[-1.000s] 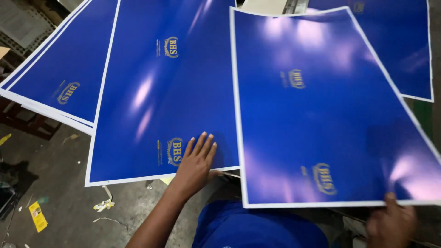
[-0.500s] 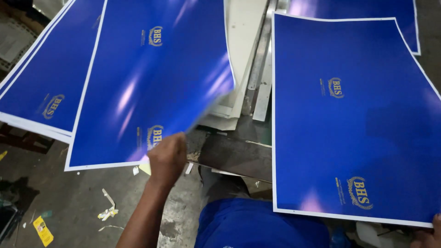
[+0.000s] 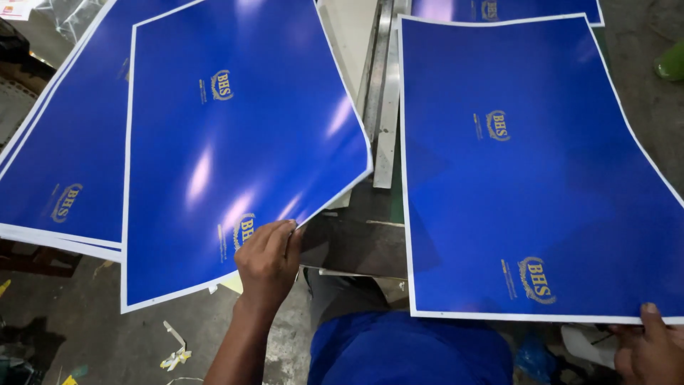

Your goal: Feeding and organizing printed sheets into a finishing machine.

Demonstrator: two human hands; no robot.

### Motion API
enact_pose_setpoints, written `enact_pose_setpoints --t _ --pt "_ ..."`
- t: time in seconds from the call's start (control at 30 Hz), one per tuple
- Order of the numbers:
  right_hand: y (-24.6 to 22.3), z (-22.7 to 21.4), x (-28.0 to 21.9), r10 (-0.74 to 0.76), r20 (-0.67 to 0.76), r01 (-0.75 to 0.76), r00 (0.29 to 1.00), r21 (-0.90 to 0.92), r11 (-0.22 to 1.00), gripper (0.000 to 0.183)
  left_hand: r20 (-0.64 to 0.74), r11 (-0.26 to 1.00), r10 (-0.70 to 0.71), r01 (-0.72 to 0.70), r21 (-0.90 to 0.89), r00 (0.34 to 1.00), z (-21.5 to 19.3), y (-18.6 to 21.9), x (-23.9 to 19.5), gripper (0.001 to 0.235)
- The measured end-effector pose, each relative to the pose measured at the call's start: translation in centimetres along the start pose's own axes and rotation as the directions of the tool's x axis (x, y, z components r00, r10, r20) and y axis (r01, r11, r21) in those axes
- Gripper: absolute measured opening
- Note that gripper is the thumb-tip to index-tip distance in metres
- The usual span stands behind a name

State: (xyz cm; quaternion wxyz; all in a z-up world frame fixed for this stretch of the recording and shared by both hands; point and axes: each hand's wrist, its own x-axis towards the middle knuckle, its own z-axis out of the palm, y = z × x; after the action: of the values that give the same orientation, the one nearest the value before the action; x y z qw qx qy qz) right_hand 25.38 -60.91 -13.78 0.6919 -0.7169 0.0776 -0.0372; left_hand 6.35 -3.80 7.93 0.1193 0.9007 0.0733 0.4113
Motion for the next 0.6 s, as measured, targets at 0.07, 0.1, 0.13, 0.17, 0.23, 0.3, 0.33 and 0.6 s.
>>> enact_pose_setpoints --t 0.07,0.1,0.13,0.17,0.23,0.3,0.33,0.6 --pt "1.2 -0.6 0.4 -0.011 0.003 0.011 1.000 0.019 1.000 0.035 -0.007 1.000 -0.003 0.003 -0.007 1.000 0.2 -0.3 -0.3 0.012" --pt "1.8 -0.7 0.7 -0.025 0.007 0.024 1.000 0.041 0.999 0.032 -0.018 1.000 -0.005 0.005 -0.012 1.000 0.3 -0.4 -0.5 0.012" --pt "2.4 -0.9 1.1 -0.022 0.010 0.022 1.000 0.041 0.999 0.032 -0.017 1.000 -0.007 0.007 -0.009 1.000 0.2 -0.5 -0.6 0.012" --pt "3.0 -1.0 1.4 -0.011 -0.003 0.011 1.000 0.036 0.999 0.029 -0.036 1.000 -0.021 0.022 0.006 0.999 0.0 -0.6 -0.6 0.012" --pt "3.6 -0.9 1.9 0.002 -0.015 -0.001 1.000 0.032 0.999 0.027 -0.055 0.999 -0.035 0.037 0.022 0.998 -0.2 -0.9 -0.8 0.012" --pt "3.6 -0.6 1.9 0.002 -0.020 0.000 1.000 0.095 0.995 0.030 -0.073 0.998 -0.057 0.059 0.021 0.996 -0.5 -1.1 -0.8 0.018" --pt "2.4 0.4 1.5 0.002 -0.022 0.000 1.000 0.096 0.995 0.030 -0.072 0.998 -0.056 0.057 0.020 0.996 -0.6 -1.1 -0.7 0.018" --pt "0.0 2.7 2.5 -0.157 -0.040 0.153 0.987 -0.093 0.984 0.019 -0.057 0.997 -0.075 0.076 0.016 0.996 -0.5 -1.1 -0.8 0.013"
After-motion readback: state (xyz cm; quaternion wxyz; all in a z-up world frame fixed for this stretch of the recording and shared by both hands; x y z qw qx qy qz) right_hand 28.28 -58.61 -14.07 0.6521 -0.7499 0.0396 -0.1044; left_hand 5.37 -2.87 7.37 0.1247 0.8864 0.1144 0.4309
